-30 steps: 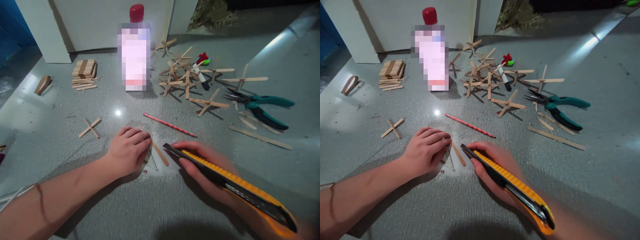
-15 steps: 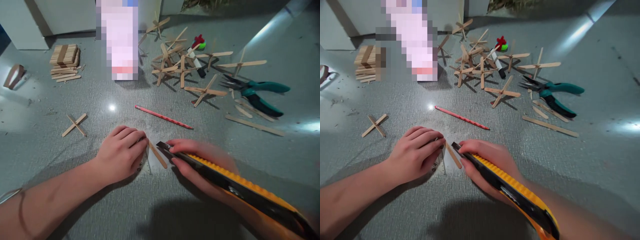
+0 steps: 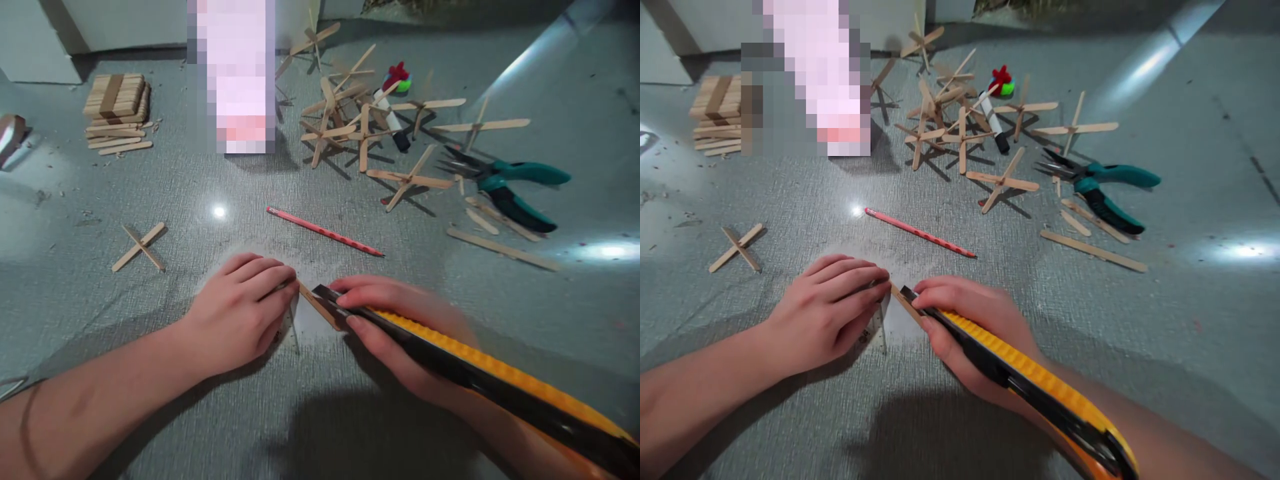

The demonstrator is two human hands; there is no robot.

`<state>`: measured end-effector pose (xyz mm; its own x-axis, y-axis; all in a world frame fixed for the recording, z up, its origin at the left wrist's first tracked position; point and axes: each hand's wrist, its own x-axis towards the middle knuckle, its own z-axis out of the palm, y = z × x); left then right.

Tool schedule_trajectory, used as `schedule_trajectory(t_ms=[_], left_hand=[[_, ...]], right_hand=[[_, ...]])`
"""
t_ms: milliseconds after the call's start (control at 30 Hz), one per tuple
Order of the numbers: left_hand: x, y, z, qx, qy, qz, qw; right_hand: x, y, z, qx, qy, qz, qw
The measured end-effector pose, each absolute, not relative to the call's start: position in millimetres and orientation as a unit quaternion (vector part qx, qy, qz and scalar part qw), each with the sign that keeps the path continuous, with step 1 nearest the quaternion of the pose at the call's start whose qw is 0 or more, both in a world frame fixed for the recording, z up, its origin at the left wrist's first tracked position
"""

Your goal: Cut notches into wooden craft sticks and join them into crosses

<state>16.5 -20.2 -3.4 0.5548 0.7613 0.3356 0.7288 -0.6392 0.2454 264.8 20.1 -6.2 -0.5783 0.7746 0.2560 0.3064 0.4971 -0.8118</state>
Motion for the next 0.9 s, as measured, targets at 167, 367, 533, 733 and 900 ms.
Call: schedule_trajectory(t_ms=[167,367,533,733,900], left_hand=[[15.4,-21.2,-4.4,0.887,0.411,0.208,0.042],[14.9,-22.2,-4.3,0.887,0.417,0.196,0.015],[16.7,-21.4,-3.0,0.885,0.42,0.204,0.01],[18.2,-21.4,-2.7,0.888,0.406,0.215,0.025],[19.0,-23.5,-4.5,0.891,0.409,0.193,0.015]], right_hand=[[265.1,19.9,-5.1,-0.323,-0.828,0.359,0.285],[265.8,19.6,-5.1,-0.327,-0.835,0.354,0.265],[265.1,19.9,-5.4,-0.31,-0.837,0.359,0.274],[261.8,20.1,-5.3,-0.307,-0.84,0.349,0.281],[258.6,19.8,-6.4,-0.311,-0.843,0.332,0.286]])
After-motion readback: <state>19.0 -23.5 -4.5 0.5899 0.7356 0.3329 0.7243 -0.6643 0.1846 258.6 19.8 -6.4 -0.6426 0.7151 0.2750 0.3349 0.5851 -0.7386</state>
